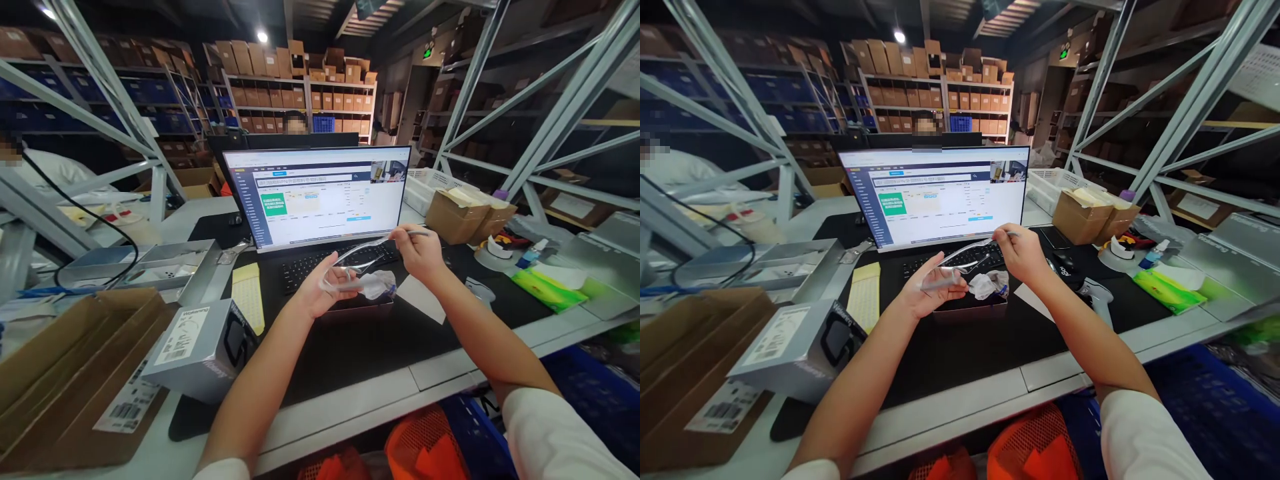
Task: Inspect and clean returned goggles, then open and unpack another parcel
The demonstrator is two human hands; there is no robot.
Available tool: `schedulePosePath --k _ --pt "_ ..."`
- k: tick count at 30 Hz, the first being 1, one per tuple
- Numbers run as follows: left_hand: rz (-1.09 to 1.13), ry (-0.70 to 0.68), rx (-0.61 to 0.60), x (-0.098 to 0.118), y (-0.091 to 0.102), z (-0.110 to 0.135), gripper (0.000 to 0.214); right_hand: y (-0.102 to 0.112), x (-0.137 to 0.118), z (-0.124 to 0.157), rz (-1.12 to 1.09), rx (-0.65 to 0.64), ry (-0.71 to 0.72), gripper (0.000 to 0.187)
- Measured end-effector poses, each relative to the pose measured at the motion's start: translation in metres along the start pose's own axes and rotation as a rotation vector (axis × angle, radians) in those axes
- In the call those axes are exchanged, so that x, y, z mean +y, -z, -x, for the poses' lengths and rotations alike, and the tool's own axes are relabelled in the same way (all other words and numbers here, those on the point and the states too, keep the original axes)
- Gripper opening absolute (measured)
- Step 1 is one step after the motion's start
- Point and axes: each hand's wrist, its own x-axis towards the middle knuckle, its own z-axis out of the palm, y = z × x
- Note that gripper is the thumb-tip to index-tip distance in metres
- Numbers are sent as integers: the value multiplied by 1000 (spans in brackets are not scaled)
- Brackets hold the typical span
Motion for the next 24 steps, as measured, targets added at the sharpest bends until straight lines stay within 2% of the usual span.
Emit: schedulePosePath --k 3,5,8,10,14,17,19,21,22,24 --pt "-31 -88 33 -8 -3 -7 38 2 -1 -6 44 12 -93 65" --pt "-127 -228 113 -15 -8 -10 24 3 -1 -9 51 43 -141 69" --pt "-291 -521 253 -23 -13 -13 36 2 0 -9 -4 62 -200 71" --pt "-349 -668 296 -27 -13 -14 44 1 -2 -6 -70 40 -250 70" --pt "-476 -895 311 -31 -9 -19 45 -1 -1 3 -292 -100 -365 64" --pt "-448 -1031 332 -27 -5 -19 42 2 22 10 -457 -284 -337 58" --pt "-422 -1126 386 -21 -3 -14 46 8 52 14 -315 -390 -387 60" --pt "-496 -1241 479 -12 -2 -5 49 14 87 20 117 -511 -564 55" --pt "-583 -1305 531 -7 -1 0 49 17 104 24 368 -603 -664 52" --pt "-856 -1412 614 1 0 12 47 19 131 36 626 -741 -805 45"
